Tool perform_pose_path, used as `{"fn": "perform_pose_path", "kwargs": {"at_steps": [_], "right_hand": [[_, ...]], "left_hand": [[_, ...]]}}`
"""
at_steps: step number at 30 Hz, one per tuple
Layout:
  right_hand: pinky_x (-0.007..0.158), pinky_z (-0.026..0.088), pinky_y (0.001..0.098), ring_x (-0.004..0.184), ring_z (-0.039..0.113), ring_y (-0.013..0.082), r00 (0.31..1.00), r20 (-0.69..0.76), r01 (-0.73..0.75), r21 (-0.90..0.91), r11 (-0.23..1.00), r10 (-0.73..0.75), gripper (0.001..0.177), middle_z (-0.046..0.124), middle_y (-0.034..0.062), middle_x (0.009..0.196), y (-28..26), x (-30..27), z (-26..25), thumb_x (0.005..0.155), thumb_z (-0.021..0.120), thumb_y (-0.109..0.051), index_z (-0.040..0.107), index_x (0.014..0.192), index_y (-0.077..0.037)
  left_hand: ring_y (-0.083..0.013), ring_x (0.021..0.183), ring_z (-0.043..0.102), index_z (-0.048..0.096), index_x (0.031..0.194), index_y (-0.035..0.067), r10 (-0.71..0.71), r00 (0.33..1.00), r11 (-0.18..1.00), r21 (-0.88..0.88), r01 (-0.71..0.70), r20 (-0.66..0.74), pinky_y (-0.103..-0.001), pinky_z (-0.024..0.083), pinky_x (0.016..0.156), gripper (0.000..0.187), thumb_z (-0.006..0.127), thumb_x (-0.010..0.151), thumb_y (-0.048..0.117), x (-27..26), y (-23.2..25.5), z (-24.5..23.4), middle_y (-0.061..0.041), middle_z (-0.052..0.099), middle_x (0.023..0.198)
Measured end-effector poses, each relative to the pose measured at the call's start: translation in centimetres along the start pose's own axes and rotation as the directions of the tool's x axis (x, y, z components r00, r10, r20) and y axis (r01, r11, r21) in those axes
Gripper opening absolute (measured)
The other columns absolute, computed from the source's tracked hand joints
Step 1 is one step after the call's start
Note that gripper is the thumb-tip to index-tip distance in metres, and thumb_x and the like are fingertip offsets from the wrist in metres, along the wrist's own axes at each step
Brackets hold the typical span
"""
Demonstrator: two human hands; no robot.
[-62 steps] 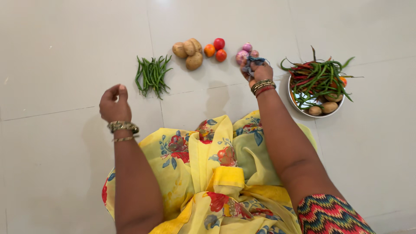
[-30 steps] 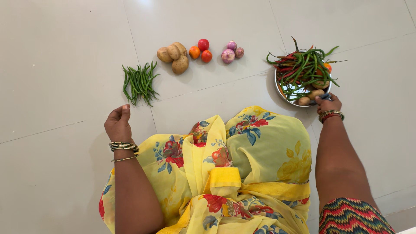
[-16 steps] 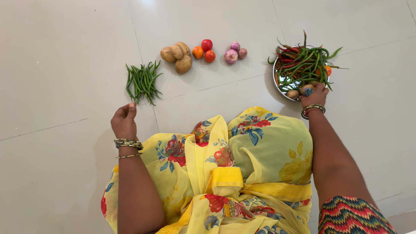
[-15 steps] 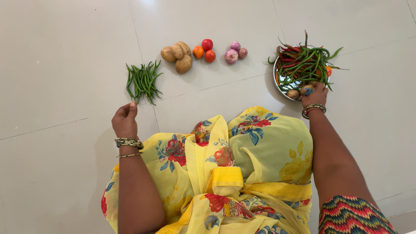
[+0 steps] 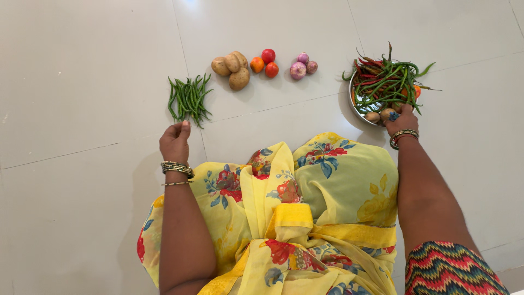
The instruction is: The person sits on the floor and peels green chilies and potatoes using a small knife. They handle the vegetables one at a time, removing the skin and placing the peeled items into a metal bowl.
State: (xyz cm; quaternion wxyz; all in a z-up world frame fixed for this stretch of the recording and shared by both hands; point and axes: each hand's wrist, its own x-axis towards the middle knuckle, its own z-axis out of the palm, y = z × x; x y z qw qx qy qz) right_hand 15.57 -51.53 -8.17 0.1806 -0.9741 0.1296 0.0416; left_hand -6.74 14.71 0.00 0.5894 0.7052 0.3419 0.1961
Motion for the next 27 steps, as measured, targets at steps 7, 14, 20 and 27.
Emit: {"fn": "perform_pose_path", "kwargs": {"at_steps": [7, 14, 20, 27], "right_hand": [[0.093, 0.052, 0.0529, 0.111, 0.066, 0.0436, 1.000, -0.005, 0.002, -0.088, 0.996, -0.002, 0.051, 0.068, 0.0242, 0.120, -1.8, -0.5, -1.0, 0.085, 0.079, -0.032, 0.058, 0.126, -0.011], [0.090, 0.055, 0.0485, 0.103, 0.069, 0.0415, 0.987, -0.132, 0.100, 0.030, 0.994, -0.095, 0.054, 0.071, 0.0233, 0.112, -5.2, 2.2, -2.0, 0.078, 0.086, -0.031, 0.064, 0.121, -0.009], [0.080, 0.056, 0.0402, 0.089, 0.069, 0.0241, 0.959, -0.013, 0.269, 0.348, 0.898, -0.282, 0.059, 0.071, 0.0098, 0.103, -15.7, 2.6, 0.0, 0.066, 0.096, -0.025, 0.066, 0.114, -0.008], [0.038, 0.033, 0.0266, 0.046, 0.048, 0.0092, 0.846, 0.432, -0.219, 0.817, 0.534, -0.313, 0.042, 0.057, 0.0013, 0.073, -28.8, -7.6, 4.0, 0.075, 0.084, -0.005, 0.059, 0.108, -0.012]], "left_hand": [[-0.0110, 0.086, 0.068, 0.075, 0.107, 0.001, -0.015, 1.000, 0.998, 0.069, 0.015, 0.004, -0.028, 0.055, 0.082, 0.040, 0.078, 0.091, 0.038, -0.6, 1.1, 0.6, -0.004, 0.076, 0.094], [-0.0111, 0.084, 0.069, 0.075, 0.106, 0.002, -0.004, 0.999, 0.998, 0.064, 0.001, 0.049, -0.028, 0.056, 0.081, 0.038, 0.077, 0.092, 0.037, -0.4, 1.0, 1.3, -0.004, 0.077, 0.093], [-0.0133, 0.082, 0.069, 0.077, 0.106, 0.004, 0.020, 0.997, 0.980, 0.198, -0.035, 0.081, -0.030, 0.055, 0.079, 0.040, 0.077, 0.092, 0.041, -0.1, -0.4, 2.2, -0.005, 0.077, 0.090], [-0.0121, 0.088, 0.072, 0.077, 0.108, 0.007, 0.024, 0.981, 0.989, 0.140, -0.052, 0.193, -0.028, 0.056, 0.082, 0.041, 0.077, 0.089, 0.044, 0.3, -2.8, 4.9, -0.005, 0.078, 0.098]]}}
